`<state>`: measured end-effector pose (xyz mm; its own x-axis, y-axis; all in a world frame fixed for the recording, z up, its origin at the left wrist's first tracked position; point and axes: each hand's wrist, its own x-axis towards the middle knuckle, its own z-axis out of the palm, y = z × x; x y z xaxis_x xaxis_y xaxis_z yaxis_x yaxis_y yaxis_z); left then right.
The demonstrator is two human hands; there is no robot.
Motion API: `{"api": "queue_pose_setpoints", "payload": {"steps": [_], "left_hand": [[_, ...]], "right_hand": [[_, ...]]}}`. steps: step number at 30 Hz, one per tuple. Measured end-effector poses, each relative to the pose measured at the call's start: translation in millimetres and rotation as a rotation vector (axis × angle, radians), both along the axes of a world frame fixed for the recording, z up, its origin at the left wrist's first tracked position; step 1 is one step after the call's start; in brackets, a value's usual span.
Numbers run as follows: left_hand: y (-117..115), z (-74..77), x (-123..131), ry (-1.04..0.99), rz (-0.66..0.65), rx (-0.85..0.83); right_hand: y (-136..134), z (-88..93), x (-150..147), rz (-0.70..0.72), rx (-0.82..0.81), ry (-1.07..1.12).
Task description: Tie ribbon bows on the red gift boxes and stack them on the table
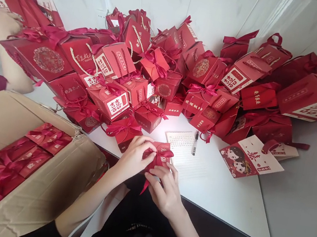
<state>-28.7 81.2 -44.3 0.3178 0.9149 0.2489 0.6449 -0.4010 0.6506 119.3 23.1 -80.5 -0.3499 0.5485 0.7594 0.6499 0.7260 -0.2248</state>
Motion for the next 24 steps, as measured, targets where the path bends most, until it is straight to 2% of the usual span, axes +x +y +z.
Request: {"api": "queue_pose_setpoints", "payload": {"steps": [5, 10, 14, 24], "left_hand": [[3, -0.5, 3, 0.011, 0.008, 0.004], [0, -0.1, 9, 0.032, 0.054, -0.052], [-1, -4.1, 14, 0.018, 0.095, -0.03], [1, -7.4, 13, -0.01, 0.081, -0.001]], "right_hand": [[2, -8.4, -2, 0.007, 0.028, 0.058], [2, -17.4, -7, 0.079, 0.051, 0.162], [-1, -23.6, -12, 0.137, 0.011, 0.264], [-4, -22.7, -16, 0.199, -0.014, 0.349]]}}
